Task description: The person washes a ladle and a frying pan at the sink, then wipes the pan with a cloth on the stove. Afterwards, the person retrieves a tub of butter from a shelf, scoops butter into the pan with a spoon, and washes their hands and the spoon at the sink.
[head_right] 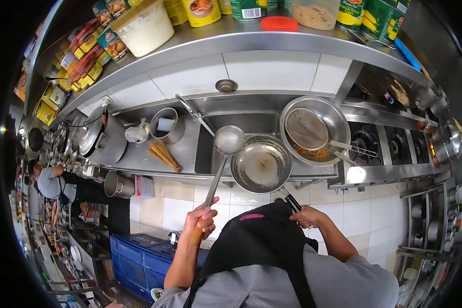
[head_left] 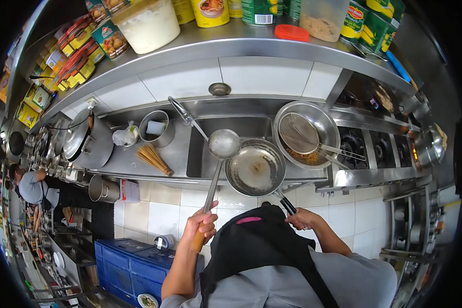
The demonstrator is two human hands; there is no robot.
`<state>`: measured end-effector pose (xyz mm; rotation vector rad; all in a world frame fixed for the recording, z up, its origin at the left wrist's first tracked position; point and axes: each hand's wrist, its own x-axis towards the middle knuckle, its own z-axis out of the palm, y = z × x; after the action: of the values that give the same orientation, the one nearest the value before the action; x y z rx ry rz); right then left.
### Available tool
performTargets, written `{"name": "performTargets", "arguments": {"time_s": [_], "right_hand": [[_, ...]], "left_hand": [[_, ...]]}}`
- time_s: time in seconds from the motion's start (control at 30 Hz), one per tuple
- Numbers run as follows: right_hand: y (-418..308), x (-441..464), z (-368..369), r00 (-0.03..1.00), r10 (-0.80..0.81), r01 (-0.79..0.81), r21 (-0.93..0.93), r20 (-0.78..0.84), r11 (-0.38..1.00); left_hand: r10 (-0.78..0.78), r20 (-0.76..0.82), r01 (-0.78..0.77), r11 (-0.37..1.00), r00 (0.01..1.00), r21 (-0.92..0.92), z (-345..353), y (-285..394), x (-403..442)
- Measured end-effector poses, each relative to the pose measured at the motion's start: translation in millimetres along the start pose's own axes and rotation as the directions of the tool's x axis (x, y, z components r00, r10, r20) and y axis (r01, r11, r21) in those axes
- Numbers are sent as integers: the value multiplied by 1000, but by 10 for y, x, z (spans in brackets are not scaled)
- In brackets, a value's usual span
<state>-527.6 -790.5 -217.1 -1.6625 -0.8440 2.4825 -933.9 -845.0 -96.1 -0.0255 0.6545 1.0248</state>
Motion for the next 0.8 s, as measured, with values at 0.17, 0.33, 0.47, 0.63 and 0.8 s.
{"name": "performTargets", "arguments": {"time_s": [0.17,0.33,0.47,0.63,0.8], "right_hand": [[-14,-29,34,1000,-22,22,-2,-7,1000],[-10,-11,21,1000,4,-4,-12,-5,1000],[9,-4,14,1000,14,-14,6,-6,1000],[0,-24,50,1000,10,-10,23,-20,1000],[16,3,21,999,26,-26,16,-22,1000]], "left_hand": [[-59,24,57,994,998,89,-125,-101,-2],[-127,18,115,942,992,314,-233,-186,53],[-106,-67,125,792,992,598,-273,-210,45],[83,-91,60,317,992,946,-374,-264,-127],[459,181,34,-422,870,906,-583,-167,-60]]}}
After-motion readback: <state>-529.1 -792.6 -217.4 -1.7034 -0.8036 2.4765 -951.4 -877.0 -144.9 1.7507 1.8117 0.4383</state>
